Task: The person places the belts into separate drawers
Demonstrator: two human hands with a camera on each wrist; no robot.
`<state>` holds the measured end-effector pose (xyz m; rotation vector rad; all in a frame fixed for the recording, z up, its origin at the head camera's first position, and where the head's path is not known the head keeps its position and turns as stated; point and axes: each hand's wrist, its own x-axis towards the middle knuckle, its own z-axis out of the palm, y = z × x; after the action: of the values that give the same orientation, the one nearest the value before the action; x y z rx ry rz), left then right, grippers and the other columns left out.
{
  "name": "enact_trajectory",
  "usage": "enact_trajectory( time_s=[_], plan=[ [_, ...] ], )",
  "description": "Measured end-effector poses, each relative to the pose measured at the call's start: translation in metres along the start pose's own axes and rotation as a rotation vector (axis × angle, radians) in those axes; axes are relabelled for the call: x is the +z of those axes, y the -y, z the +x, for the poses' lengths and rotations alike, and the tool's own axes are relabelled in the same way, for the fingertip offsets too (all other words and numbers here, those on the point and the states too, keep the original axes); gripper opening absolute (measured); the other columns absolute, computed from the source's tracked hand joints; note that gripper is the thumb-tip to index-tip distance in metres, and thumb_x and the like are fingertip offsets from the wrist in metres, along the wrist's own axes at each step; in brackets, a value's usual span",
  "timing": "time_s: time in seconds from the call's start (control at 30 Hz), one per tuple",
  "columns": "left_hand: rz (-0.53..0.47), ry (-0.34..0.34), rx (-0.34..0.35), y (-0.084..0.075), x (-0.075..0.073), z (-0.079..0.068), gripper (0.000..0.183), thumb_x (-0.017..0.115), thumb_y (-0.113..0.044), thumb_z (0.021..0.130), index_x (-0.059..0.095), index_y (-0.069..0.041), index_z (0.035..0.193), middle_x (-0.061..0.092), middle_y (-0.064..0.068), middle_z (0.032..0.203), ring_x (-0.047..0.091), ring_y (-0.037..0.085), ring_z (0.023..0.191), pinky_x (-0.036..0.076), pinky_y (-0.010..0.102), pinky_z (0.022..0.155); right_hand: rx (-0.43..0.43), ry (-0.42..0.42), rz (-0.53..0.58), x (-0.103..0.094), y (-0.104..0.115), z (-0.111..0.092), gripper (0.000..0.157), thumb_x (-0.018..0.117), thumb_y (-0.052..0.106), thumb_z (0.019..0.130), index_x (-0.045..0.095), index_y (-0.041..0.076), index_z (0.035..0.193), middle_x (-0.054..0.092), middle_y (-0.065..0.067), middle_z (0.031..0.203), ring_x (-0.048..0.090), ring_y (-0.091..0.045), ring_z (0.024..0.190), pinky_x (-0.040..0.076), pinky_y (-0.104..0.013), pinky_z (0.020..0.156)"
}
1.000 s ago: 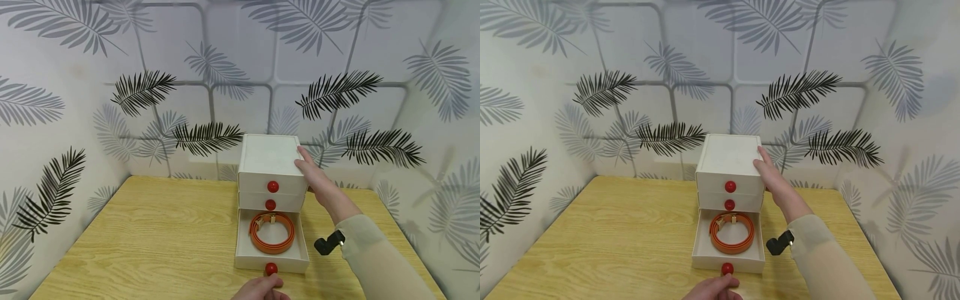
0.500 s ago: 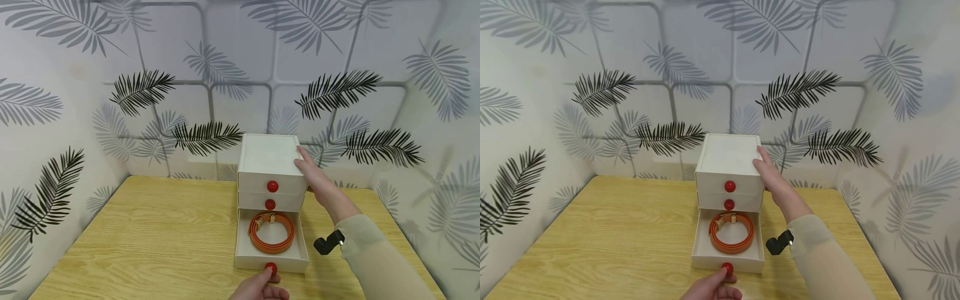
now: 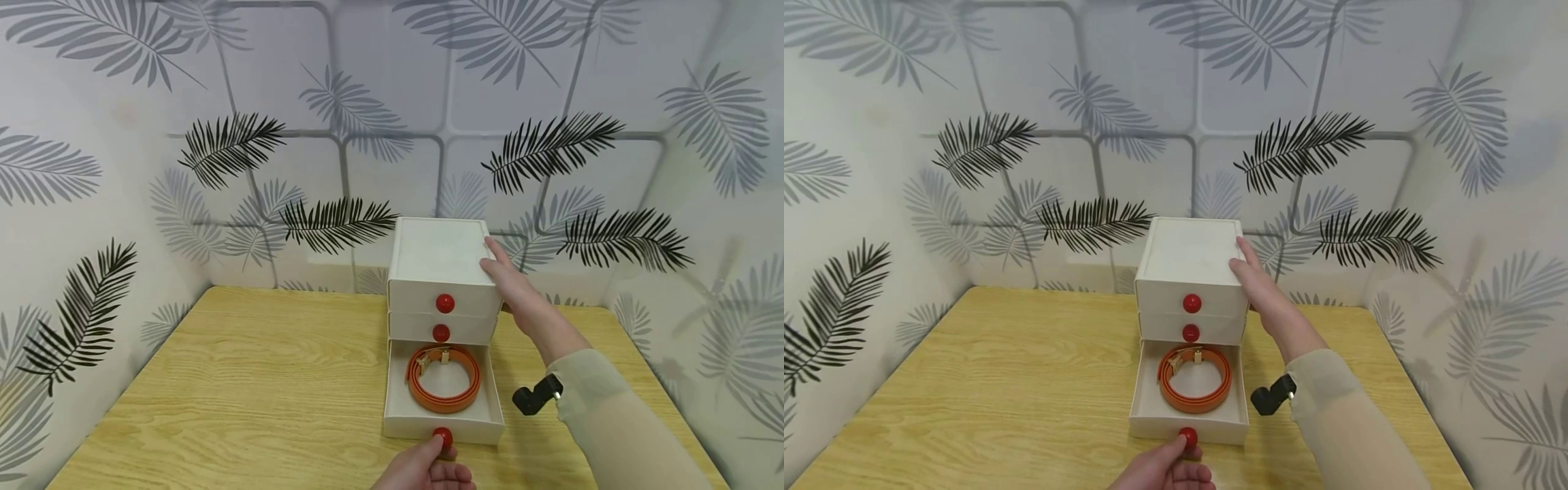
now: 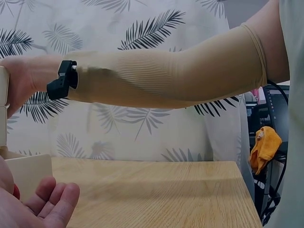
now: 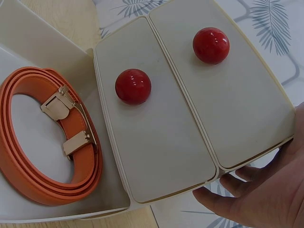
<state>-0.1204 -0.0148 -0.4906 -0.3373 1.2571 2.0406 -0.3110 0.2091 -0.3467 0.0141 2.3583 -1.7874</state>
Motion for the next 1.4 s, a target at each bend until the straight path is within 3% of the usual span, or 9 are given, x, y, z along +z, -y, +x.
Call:
enact_trajectory(
  time_s=[0.63, 1.4],
  plan=[
    [-0.083, 0.044, -0.016, -0.008, 0.0, 0.004, 0.042, 0.042, -0.034, 0.122, 0.059, 0.003, 0.128, 0.076, 0.019, 0.116, 0.078, 0.032, 0.107, 0.062, 0.049, 0.102, 0.003, -0.001, 0.001, -0.001, 0.0, -0.001, 0.069, 0.033, 0.041, 0.119, -0.006, 0.046, 0.176, -0.013, -0.008, 0.184, 0.001, -0.042, 0.168, 0.015, -0.074, 0.129],
    [-0.168, 0.064, 0.108, -0.013, 0.005, 0.021, 0.036, 0.042, -0.03, 0.122, 0.056, 0.003, 0.122, 0.072, 0.015, 0.105, 0.074, 0.029, 0.101, 0.06, 0.051, 0.104, 0.003, 0.004, 0.008, 0.0, 0.002, -0.003, 0.069, 0.033, 0.041, 0.119, -0.006, 0.045, 0.176, -0.012, -0.006, 0.185, 0.0, -0.04, 0.168, 0.014, -0.075, 0.128]
  ],
)
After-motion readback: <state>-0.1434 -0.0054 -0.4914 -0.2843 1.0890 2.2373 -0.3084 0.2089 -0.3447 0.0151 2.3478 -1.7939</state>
